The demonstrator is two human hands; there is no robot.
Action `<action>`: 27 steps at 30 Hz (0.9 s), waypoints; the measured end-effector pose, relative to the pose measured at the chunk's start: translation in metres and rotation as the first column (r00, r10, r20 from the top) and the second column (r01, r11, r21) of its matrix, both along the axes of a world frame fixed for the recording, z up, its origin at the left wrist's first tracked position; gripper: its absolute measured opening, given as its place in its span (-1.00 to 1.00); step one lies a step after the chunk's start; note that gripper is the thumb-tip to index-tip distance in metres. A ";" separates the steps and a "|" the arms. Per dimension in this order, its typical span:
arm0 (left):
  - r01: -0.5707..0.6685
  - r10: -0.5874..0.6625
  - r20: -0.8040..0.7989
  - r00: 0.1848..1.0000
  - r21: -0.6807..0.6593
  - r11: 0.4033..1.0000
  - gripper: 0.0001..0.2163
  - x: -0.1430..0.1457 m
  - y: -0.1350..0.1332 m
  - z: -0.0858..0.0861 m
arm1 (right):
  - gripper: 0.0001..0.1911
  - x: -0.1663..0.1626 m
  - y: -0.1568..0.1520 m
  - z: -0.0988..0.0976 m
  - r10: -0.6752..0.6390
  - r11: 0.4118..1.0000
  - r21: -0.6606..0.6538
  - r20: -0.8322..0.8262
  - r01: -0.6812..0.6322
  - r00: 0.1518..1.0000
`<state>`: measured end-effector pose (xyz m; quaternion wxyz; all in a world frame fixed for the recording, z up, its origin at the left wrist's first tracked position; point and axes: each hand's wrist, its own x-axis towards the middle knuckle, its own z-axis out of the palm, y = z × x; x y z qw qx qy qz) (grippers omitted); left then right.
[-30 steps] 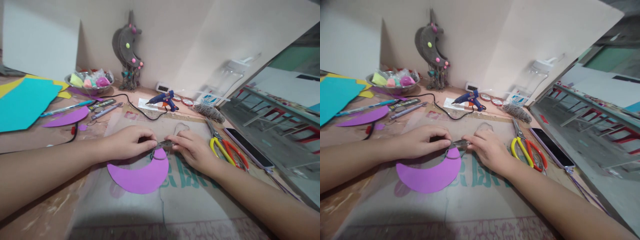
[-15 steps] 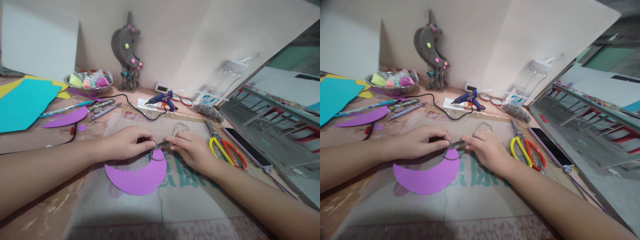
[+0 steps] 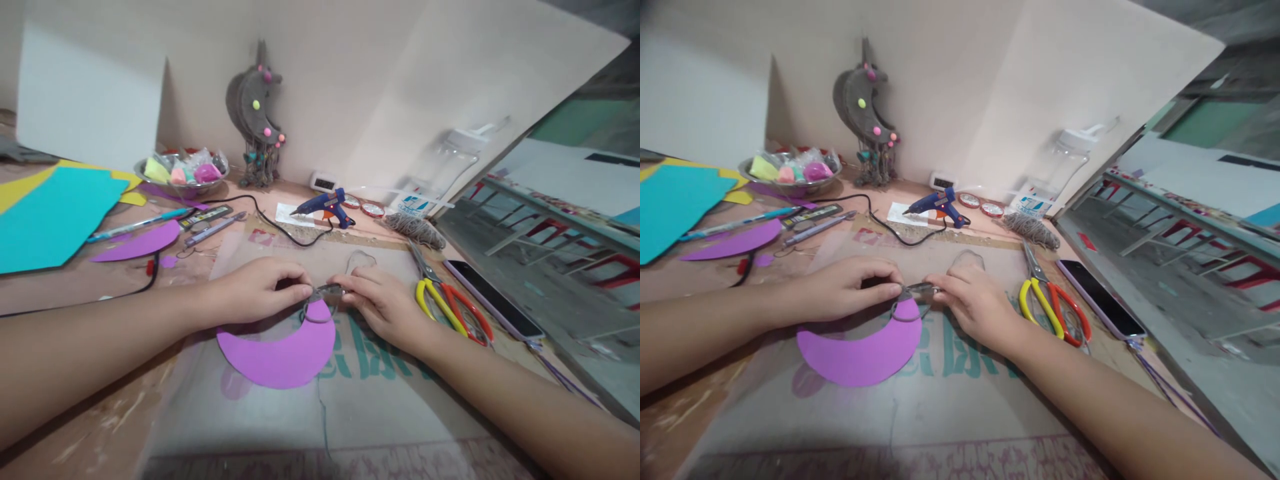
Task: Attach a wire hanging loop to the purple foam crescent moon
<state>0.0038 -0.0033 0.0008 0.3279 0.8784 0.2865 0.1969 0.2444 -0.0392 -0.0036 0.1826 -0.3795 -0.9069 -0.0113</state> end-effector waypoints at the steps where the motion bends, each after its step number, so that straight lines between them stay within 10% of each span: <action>1: 0.002 -0.002 0.002 1.000 0.000 1.000 -0.83 0.000 0.000 0.000 | -0.71 0.000 0.000 0.000 0.002 1.000 0.001 0.005 -0.002 1.000; 27: -0.002 0.002 -0.008 1.000 -0.016 1.000 -0.82 0.000 0.001 -0.001 | -0.73 -0.004 -0.002 0.004 0.038 0.998 0.055 0.023 -0.039 0.999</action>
